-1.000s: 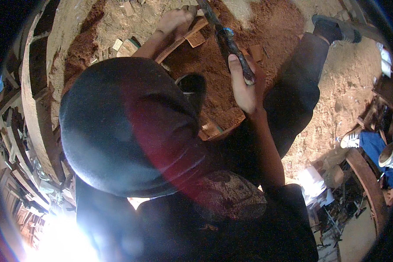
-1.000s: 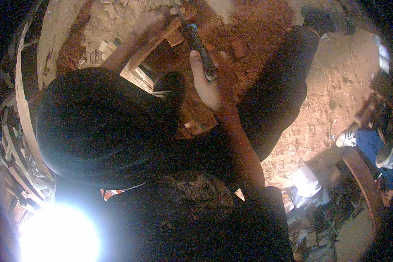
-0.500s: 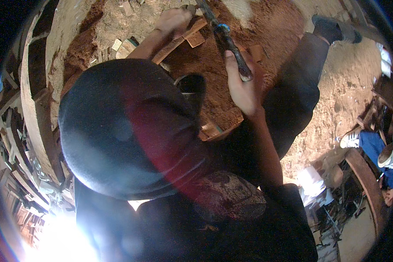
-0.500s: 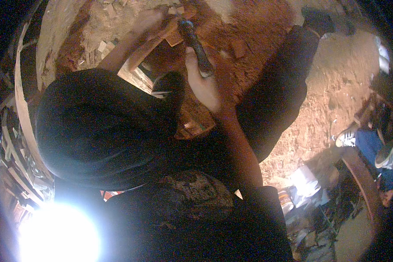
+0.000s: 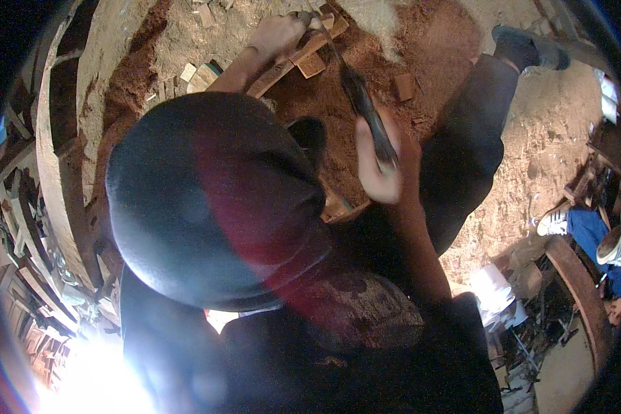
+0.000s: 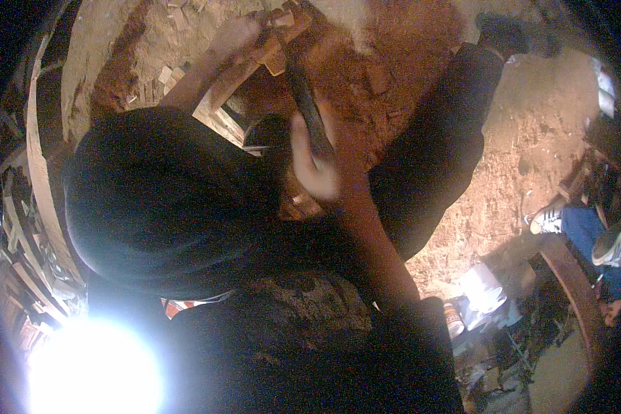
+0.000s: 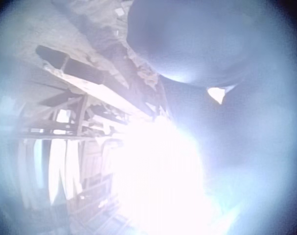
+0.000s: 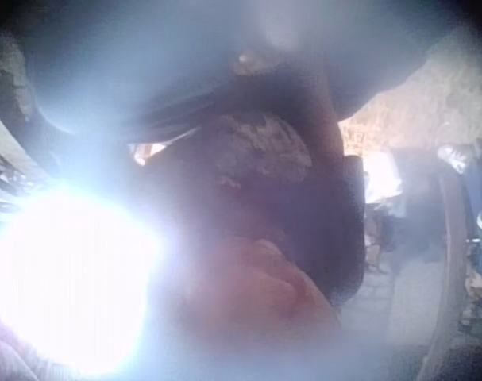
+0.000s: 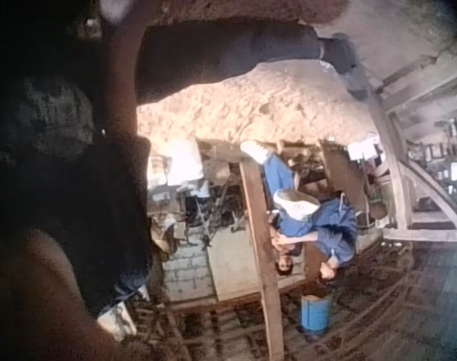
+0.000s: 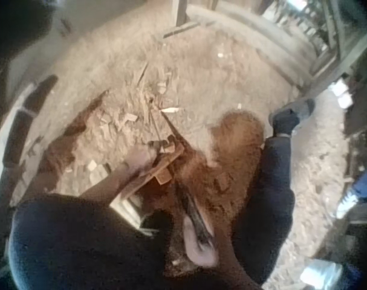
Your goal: The person uses a hand saw to cut a small piece of wood held in place by the left hand. The sawing motion is repetitive and focused on a single cut line, producing sawdust on the floor.
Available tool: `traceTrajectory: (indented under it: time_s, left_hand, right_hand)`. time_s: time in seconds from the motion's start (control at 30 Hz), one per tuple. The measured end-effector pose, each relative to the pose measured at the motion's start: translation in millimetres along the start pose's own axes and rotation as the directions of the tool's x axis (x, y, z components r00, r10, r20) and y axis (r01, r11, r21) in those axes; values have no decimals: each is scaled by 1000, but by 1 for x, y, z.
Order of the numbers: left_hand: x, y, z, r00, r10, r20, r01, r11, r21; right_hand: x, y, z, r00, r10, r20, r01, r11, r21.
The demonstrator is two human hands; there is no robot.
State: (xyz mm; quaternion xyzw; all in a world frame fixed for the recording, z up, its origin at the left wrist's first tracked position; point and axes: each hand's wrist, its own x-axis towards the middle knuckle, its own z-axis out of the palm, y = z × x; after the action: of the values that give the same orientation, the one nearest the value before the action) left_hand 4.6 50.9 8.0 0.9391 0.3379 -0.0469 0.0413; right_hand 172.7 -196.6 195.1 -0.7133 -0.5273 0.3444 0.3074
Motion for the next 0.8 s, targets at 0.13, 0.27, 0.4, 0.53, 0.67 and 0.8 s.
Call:
traceTrajectory:
  time_s: [0.13,0.27,0.4,0.53,0.67,0.8]
  left_hand:
    - [-10,-3,1,993,-5,-115,3,1000,-11]
    - [3,8,3,996,-27,-79,22,998,-62]
    - [-3,-4,8,996,54,-75,-43,989,140]
    - [-9,-7,10,996,-67,53,64,997,52]
    - [2,-8,5,998,-44,-36,40,994,-104]
    - [-1,-3,-10,1000,-12,-24,9,994,-105]
  right_hand:
    - [-54,-3,-23,991,126,-48,-115,977,180]
    - [-20,-6,-5,989,88,-116,-67,982,178]
    - [-30,-7,-10,991,127,-50,-116,977,178]
    - [-79,-12,-38,985,173,-21,-164,959,232]
    - [-52,-26,-42,950,284,133,-303,940,155]
    - [-76,-18,-48,953,280,120,-293,949,116]
